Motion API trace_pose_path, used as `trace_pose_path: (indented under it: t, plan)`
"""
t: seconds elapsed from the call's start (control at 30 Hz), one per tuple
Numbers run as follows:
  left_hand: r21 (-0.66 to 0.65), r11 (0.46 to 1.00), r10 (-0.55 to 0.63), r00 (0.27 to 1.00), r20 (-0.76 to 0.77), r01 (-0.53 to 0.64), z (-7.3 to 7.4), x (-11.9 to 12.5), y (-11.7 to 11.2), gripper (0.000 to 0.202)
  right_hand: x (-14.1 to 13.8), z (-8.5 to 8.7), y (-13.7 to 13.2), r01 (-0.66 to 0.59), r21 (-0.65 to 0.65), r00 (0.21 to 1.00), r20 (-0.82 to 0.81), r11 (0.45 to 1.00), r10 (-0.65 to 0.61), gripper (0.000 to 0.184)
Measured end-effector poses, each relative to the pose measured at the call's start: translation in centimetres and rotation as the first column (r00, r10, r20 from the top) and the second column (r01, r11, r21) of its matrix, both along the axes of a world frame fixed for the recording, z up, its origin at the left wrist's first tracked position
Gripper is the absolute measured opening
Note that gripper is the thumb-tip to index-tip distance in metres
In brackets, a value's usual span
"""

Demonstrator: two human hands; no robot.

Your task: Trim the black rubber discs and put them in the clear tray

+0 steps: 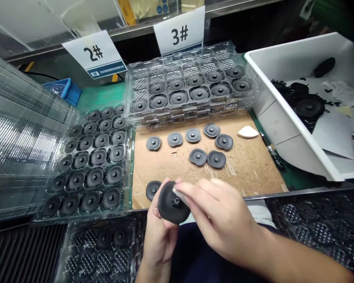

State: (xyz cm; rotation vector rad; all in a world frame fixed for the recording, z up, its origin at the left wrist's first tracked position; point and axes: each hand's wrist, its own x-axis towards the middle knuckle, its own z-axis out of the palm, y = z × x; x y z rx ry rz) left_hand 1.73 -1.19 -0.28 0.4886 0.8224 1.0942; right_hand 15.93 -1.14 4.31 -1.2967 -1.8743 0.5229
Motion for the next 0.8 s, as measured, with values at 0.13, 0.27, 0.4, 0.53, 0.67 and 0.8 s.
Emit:
trace_pose_path:
  t: [0.13, 0.27, 0.4, 0.53, 0.67, 0.8]
  plan:
    - [0.010, 1.000, -0.007, 0.994, 0.109, 0.006, 0.3, -0.1, 0.1, 0.053, 2.6, -0.6, -1.9, -0.196, -0.382, 0.928, -0.369, 0.903, 0.045, 0.020]
    - [0.005, 0.998, -0.055, 0.985, 0.162, 0.055, 0.6, 0.4, 0.3, 0.052, 4.9, -2.5, -2.4, -0.151, -0.600, 0.771, -0.569, 0.786, -0.286, 0.016]
    - [0.001, 0.993, -0.116, 0.972, 0.206, 0.118, 0.6, 1.0, 0.3, 0.051, 5.6, -4.4, -2.7, -0.087, -0.666, 0.723, -0.554, 0.741, -0.413, 0.018]
    - [0.006, 0.990, -0.139, 0.967, 0.214, 0.141, 0.6, 1.3, 0.2, 0.057, 5.9, -5.6, -2.8, -0.057, -0.680, 0.766, -0.499, 0.731, -0.405, 0.021]
    - [-0.012, 0.990, -0.140, 0.976, 0.167, 0.144, 0.9, 2.0, 0.2, 0.059, 6.4, -4.6, -2.3, 0.074, -0.613, 0.831, -0.398, 0.787, -0.389, 0.021]
    - [-0.032, 0.992, -0.115, 0.990, 0.085, 0.118, 0.8, 2.9, -0.2, 0.061, 5.5, -0.8, -1.5, 0.199, -0.217, 0.914, -0.310, 0.956, -0.261, 0.027]
